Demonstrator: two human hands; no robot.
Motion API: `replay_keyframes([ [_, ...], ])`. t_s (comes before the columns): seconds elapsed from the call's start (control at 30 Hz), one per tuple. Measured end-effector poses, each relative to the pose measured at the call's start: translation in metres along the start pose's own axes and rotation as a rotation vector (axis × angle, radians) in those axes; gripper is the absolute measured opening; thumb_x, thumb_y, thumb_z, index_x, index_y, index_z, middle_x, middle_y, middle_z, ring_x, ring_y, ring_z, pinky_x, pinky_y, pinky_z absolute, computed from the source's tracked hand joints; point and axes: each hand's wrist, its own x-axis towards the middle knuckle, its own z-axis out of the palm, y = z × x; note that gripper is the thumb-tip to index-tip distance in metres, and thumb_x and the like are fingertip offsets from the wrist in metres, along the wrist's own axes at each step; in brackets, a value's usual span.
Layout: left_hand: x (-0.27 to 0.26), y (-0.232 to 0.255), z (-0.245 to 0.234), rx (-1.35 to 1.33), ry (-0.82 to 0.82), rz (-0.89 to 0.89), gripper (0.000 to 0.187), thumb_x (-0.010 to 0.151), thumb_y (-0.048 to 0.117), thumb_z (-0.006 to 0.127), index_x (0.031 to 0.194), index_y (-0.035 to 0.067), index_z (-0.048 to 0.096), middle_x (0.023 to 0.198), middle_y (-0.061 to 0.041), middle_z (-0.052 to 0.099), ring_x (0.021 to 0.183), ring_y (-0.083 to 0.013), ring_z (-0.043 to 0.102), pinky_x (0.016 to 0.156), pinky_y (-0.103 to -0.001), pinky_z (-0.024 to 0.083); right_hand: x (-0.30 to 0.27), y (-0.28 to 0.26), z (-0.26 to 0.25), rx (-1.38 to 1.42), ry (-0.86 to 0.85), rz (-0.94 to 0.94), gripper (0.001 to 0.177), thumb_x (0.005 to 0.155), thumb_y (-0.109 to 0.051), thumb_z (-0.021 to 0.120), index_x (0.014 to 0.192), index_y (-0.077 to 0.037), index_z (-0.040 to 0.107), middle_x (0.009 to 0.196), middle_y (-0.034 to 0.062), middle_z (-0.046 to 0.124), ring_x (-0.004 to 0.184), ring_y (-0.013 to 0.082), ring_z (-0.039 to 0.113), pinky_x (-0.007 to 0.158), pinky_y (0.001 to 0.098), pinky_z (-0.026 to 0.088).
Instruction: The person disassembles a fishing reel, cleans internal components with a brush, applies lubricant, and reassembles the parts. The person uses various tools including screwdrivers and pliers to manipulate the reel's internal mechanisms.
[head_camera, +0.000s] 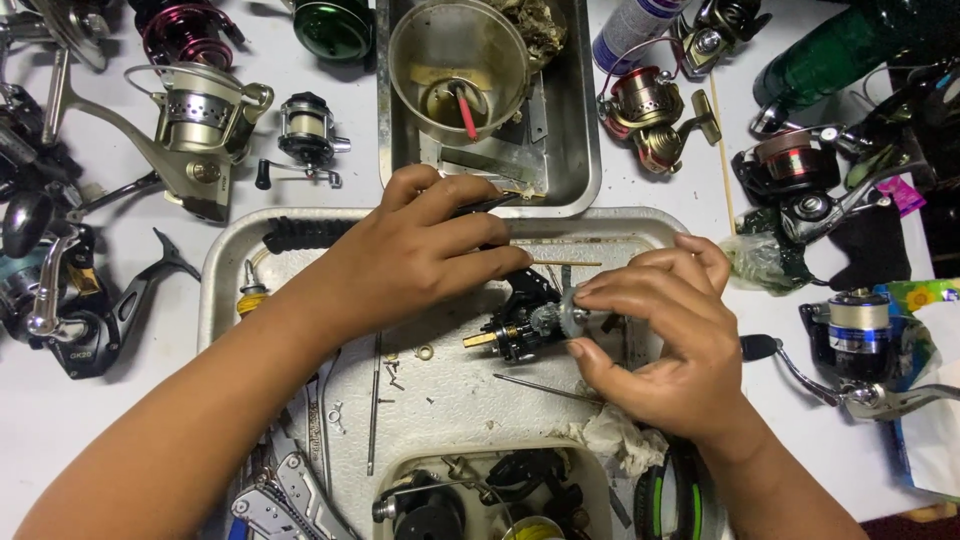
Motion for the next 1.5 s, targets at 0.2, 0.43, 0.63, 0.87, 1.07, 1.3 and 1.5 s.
replay_keyframes([
  [0.2,0.001,0.001,0.000,0.124,0.046,0.028,0.027,0.097,0.006,0.077,0.118,0.021,0.068,0.111,0.000,0.068,0.115,-0.0277,0.059,0.092,-0.042,0.039,0.010,-0.013,0.003,-0.134,-0.051,-0.110,0.019,0.083,-0.027,0.083,0.093,-0.014,0.075,0.094,-0.0020,0.076,0.087,0.0206,0.061,0.108,0.0486,0.024],
  [0.43,0.002,0.000,0.003,0.174,0.116,0.042,0.017,0.102,0.009,0.075,0.111,0.023,0.069,0.103,0.003,0.067,0.111,-0.0257,0.061,0.097,-0.041,0.037,0.011,-0.012,0.006,-0.206,-0.088,-0.177,0.017,0.086,-0.028,0.080,0.095,-0.014,0.076,0.092,-0.0017,0.076,0.086,0.0213,0.062,0.108,0.0475,0.023],
  [0.63,0.001,-0.001,0.005,0.158,0.117,0.046,0.019,0.102,0.007,0.075,0.114,0.021,0.069,0.102,0.002,0.064,0.111,-0.0260,0.061,0.098,-0.040,0.036,0.009,-0.011,0.007,-0.312,-0.118,-0.197,0.017,0.090,-0.030,0.077,0.097,-0.016,0.078,0.095,-0.0047,0.076,0.088,0.0209,0.060,0.108,0.0478,0.022],
  [0.87,0.002,-0.002,0.005,0.211,0.156,0.057,0.013,0.105,0.011,0.071,0.110,0.023,0.069,0.098,0.004,0.062,0.108,-0.0245,0.061,0.097,-0.039,0.036,0.011,-0.014,0.007,-0.311,-0.119,-0.200,0.015,0.090,-0.028,0.076,0.094,-0.014,0.077,0.094,-0.0033,0.076,0.087,0.0215,0.061,0.107,0.0479,0.022],
  [1.07,0.001,0.000,0.005,0.222,0.148,0.048,0.014,0.104,0.012,0.072,0.111,0.024,0.071,0.098,0.004,0.062,0.110,-0.0254,0.061,0.099,-0.040,0.038,0.011,-0.017,0.008,-0.349,-0.117,-0.204,0.015,0.089,-0.028,0.081,0.095,-0.015,0.078,0.093,-0.0038,0.076,0.086,0.0214,0.061,0.107,0.0464,0.022],
  [1.3,0.002,0.002,0.001,0.246,0.141,0.047,0.014,0.103,0.012,0.073,0.109,0.025,0.072,0.096,0.004,0.060,0.107,-0.0247,0.061,0.099,-0.039,0.039,0.009,-0.019,0.008,-0.373,-0.130,-0.162,0.018,0.089,-0.031,0.083,0.096,-0.016,0.076,0.089,-0.0047,0.075,0.085,0.0210,0.063,0.108,0.0462,0.022],
  [1.5,0.003,0.004,0.002,0.218,0.156,0.040,0.014,0.102,0.011,0.074,0.109,0.023,0.072,0.095,0.003,0.062,0.108,-0.0258,0.063,0.098,-0.039,0.039,0.012,-0.020,0.007,-0.294,-0.137,-0.143,0.016,0.089,-0.029,0.080,0.096,-0.015,0.076,0.089,-0.0045,0.075,0.083,0.0185,0.062,0.110,0.0449,0.022],
])
